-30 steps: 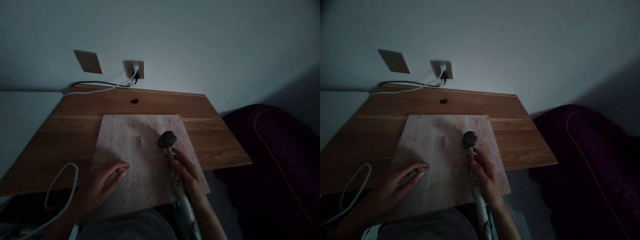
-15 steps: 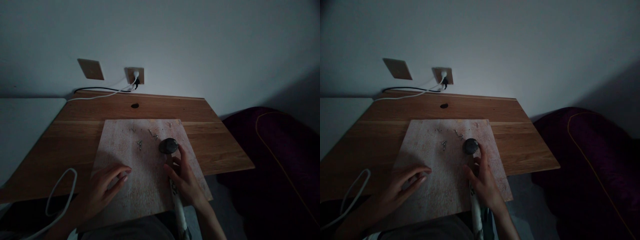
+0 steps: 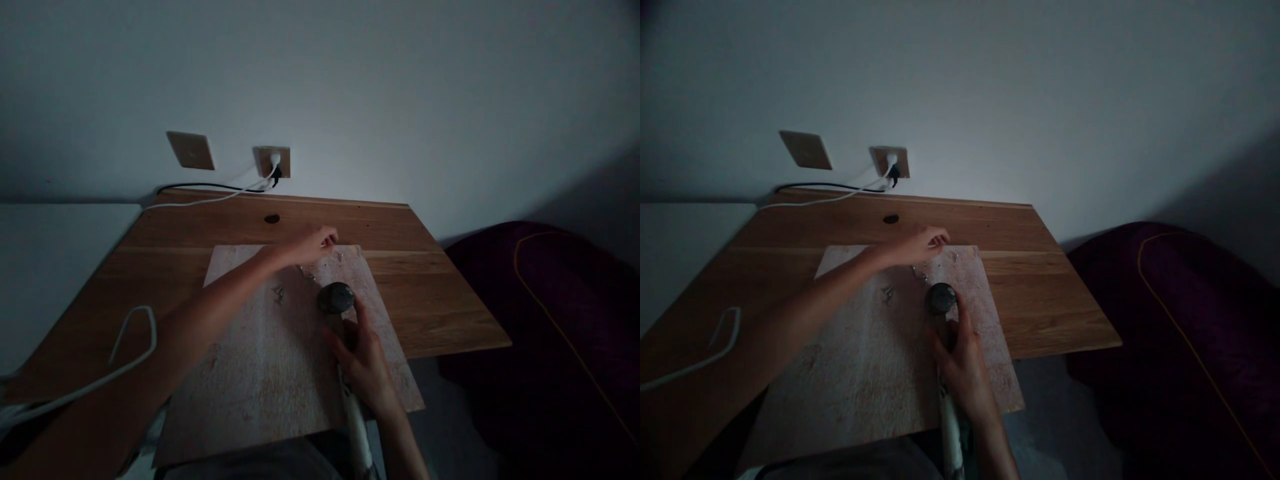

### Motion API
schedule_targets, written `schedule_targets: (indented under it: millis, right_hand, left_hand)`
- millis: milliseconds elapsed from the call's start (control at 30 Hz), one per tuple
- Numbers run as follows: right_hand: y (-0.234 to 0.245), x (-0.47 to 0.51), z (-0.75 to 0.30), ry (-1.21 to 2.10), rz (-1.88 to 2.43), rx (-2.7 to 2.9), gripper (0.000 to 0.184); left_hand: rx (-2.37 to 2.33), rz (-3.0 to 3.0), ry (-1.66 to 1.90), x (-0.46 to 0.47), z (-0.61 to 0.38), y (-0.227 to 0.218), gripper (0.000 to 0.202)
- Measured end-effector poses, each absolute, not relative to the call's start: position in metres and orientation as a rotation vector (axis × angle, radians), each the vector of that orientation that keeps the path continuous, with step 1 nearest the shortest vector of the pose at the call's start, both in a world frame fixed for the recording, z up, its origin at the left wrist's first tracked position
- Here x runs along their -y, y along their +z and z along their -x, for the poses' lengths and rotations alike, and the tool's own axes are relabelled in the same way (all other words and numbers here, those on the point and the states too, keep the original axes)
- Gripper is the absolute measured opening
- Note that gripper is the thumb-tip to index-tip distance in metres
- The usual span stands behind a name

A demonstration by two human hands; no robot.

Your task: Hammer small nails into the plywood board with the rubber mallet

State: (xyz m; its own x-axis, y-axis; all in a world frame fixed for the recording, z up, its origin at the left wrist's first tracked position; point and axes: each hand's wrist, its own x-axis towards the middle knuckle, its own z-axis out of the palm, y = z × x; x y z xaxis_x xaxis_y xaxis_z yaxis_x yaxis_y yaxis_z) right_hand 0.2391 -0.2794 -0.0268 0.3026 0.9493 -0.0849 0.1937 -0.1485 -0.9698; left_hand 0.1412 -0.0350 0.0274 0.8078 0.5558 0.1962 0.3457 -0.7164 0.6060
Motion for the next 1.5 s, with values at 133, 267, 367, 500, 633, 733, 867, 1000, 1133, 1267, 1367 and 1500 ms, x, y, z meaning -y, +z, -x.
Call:
schedule_targets:
  millis: [133,267,367,500,633,733,867,1000,1133,1267,1367,1500]
  right_hand:
    - [-0.028,0.28,-0.239,0.978,1.586,1.049,0.085]
    - [-0.029,0.28,-0.238,0.976,1.603,1.032,0.084]
    - [-0.029,0.281,-0.238,0.967,1.61,1.043,0.084]
    - [-0.027,0.282,-0.238,0.984,1.604,1.051,0.083]
    - [-0.024,0.283,-0.238,0.991,1.583,1.029,0.084]
    - [-0.023,0.283,-0.237,0.997,1.583,1.033,0.082]
    - [-0.025,0.283,-0.239,0.977,1.584,1.051,0.08]
    - [-0.03,0.283,-0.24,0.935,1.579,1.074,0.078]
    - [-0.03,0.284,-0.24,0.926,1.593,1.092,0.08]
    - [-0.029,0.284,-0.24,0.949,1.607,1.076,0.083]
    - [-0.03,0.284,-0.24,0.954,1.606,1.065,0.083]
    - [-0.029,0.284,-0.24,0.954,1.588,1.076,0.082]
  left_hand:
    - [-0.764,-2.247,0.403,-0.002,-0.19,0.009,0.015]
    - [-0.693,-2.238,0.415,-0.005,-0.206,-0.001,0.011]
    - [-0.618,-2.269,0.365,0.0,-0.203,-0.008,0.015]
    - [-0.651,-2.348,0.336,0.004,-0.194,-0.014,0.018]
    - [-0.66,-2.42,0.336,0.004,-0.19,-0.012,0.02]
    - [-0.661,-2.438,0.309,0.005,-0.191,-0.011,0.025]
    - [-0.682,-2.48,0.248,0.007,-0.195,-0.01,0.029]
    - [-0.677,-2.521,0.237,0.007,-0.196,-0.008,0.029]
    - [-0.656,-2.526,0.201,0.007,-0.194,-0.005,0.02]
    - [-0.641,-2.527,0.179,0.008,-0.193,-0.003,0.015]
    - [-0.633,-2.526,0.176,0.008,-0.194,-0.003,0.016]
    - [-0.62,-2.523,0.163,0.007,-0.195,-0.003,0.015]
